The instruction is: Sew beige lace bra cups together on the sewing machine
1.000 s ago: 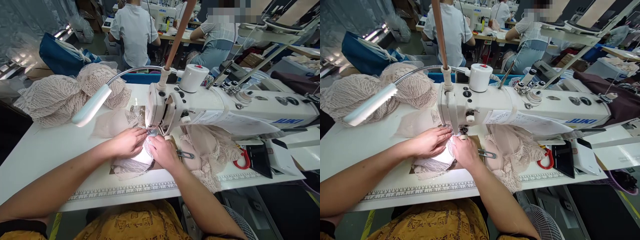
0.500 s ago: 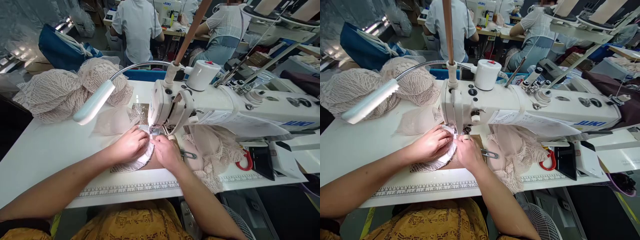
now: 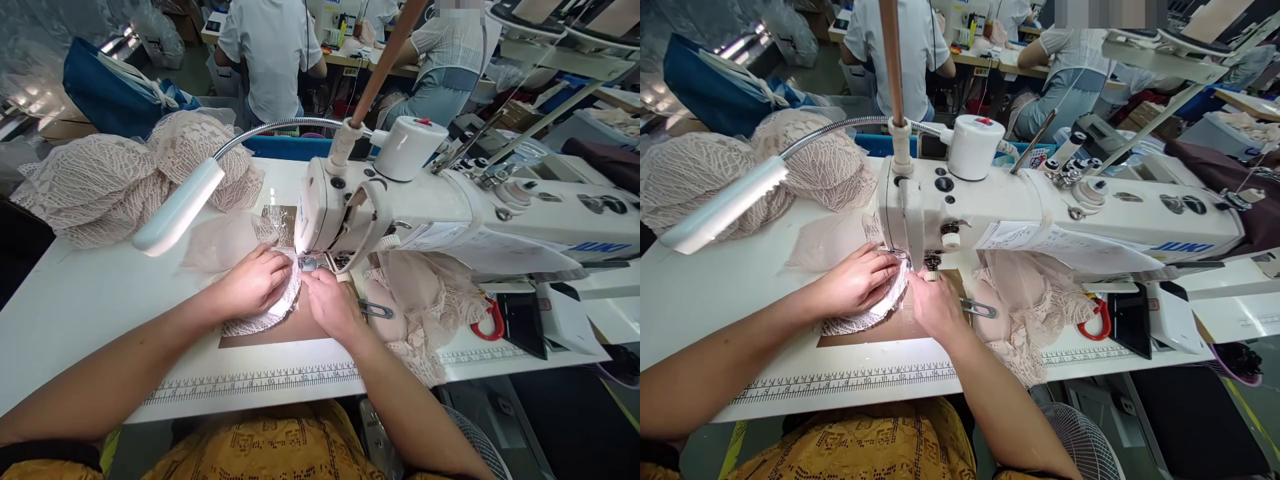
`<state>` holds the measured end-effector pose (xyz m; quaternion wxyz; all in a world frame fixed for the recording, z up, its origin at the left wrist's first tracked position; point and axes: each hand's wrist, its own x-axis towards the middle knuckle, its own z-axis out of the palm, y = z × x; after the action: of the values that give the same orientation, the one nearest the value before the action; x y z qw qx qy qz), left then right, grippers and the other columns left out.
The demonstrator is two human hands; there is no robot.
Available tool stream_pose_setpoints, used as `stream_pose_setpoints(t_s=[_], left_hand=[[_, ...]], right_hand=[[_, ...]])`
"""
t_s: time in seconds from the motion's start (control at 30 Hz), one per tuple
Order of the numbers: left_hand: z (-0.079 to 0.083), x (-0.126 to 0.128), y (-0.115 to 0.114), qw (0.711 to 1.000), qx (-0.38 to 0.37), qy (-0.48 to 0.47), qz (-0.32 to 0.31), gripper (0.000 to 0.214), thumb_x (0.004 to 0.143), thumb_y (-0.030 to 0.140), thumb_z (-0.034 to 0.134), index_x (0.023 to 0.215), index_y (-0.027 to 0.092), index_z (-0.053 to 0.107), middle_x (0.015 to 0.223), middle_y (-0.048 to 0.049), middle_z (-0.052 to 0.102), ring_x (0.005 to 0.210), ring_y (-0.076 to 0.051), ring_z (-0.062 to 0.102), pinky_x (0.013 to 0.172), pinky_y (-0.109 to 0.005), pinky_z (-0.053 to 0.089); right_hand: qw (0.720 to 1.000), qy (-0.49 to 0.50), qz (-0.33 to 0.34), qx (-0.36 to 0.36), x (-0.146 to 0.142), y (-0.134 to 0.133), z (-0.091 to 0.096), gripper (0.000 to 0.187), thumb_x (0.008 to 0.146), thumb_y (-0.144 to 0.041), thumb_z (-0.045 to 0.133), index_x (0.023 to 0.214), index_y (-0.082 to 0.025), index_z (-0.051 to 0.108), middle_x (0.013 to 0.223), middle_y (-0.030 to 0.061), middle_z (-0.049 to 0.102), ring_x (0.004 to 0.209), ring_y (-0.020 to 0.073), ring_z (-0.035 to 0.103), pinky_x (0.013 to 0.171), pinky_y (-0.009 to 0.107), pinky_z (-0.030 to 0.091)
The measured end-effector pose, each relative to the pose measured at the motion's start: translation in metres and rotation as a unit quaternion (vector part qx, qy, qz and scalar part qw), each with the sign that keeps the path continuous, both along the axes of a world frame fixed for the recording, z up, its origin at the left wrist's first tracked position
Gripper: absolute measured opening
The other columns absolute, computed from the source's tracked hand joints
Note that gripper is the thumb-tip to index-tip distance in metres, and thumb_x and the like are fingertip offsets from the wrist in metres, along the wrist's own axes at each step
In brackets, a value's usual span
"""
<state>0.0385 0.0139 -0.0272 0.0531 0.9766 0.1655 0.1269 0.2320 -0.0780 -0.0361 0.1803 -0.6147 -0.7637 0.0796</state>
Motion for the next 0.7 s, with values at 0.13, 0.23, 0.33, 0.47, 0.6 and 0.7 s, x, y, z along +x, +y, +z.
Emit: stream_pose_setpoints(t_s=[0.13,0.23,0.33,0.47,0.6,0.7], left_hand=[[0.001,0.003,-0.005,1.000,-0.007,-0.009,-0.026,0.030,0.094,0.023,0.048,0.118,0.011,0.063,0.114,-0.0168,0.064,0.110,-0.029,0.057,0.104,-0.052,0.037],[0.002,0.005,-0.009,0.999,-0.010,-0.001,-0.040,0.032,0.095,0.024,0.046,0.121,0.012,0.062,0.115,-0.0175,0.063,0.110,-0.029,0.057,0.102,-0.053,0.036],[0.002,0.005,-0.010,0.999,-0.009,0.009,-0.044,0.035,0.096,0.026,0.044,0.124,0.012,0.061,0.116,-0.0190,0.062,0.109,-0.030,0.056,0.099,-0.053,0.037],[0.000,0.004,-0.010,0.999,-0.017,0.000,-0.044,0.035,0.096,0.029,0.045,0.123,0.012,0.061,0.117,-0.0181,0.062,0.109,-0.030,0.056,0.100,-0.052,0.038],[-0.004,0.002,-0.009,0.998,-0.028,-0.015,-0.046,0.036,0.096,0.029,0.046,0.124,0.011,0.061,0.122,-0.0163,0.063,0.112,-0.030,0.055,0.103,-0.051,0.038],[-0.008,0.000,-0.008,0.998,-0.042,-0.022,-0.044,0.040,0.095,0.030,0.049,0.128,0.010,0.058,0.128,-0.0163,0.061,0.116,-0.031,0.053,0.102,-0.049,0.041]], right_hand=[[1.000,-0.005,-0.015,0.006,0.001,0.000,-0.002,0.039,0.089,-0.008,0.042,0.117,-0.016,0.067,0.105,0.0106,0.069,0.089,0.0235,0.064,0.077,0.034,0.049],[1.000,-0.012,-0.024,0.008,0.001,0.001,-0.003,0.037,0.090,-0.010,0.040,0.115,-0.014,0.067,0.105,0.0124,0.069,0.089,0.0244,0.065,0.077,0.035,0.050],[0.999,-0.012,-0.034,0.007,0.001,0.002,-0.002,0.036,0.091,-0.011,0.038,0.113,-0.013,0.067,0.102,0.0127,0.070,0.090,0.0245,0.065,0.077,0.035,0.050],[1.000,-0.009,-0.025,-0.009,-0.001,0.000,0.000,0.038,0.090,-0.011,0.043,0.118,-0.017,0.067,0.106,0.0099,0.070,0.092,0.0234,0.064,0.077,0.032,0.048],[0.999,-0.026,-0.015,-0.036,-0.002,0.000,0.003,0.037,0.090,-0.013,0.045,0.119,-0.021,0.067,0.107,0.0079,0.068,0.090,0.0221,0.063,0.074,0.031,0.046],[0.998,-0.043,-0.020,-0.052,-0.003,0.001,0.005,0.038,0.091,-0.013,0.043,0.120,-0.021,0.066,0.107,0.0080,0.067,0.091,0.0219,0.062,0.073,0.031,0.044]])
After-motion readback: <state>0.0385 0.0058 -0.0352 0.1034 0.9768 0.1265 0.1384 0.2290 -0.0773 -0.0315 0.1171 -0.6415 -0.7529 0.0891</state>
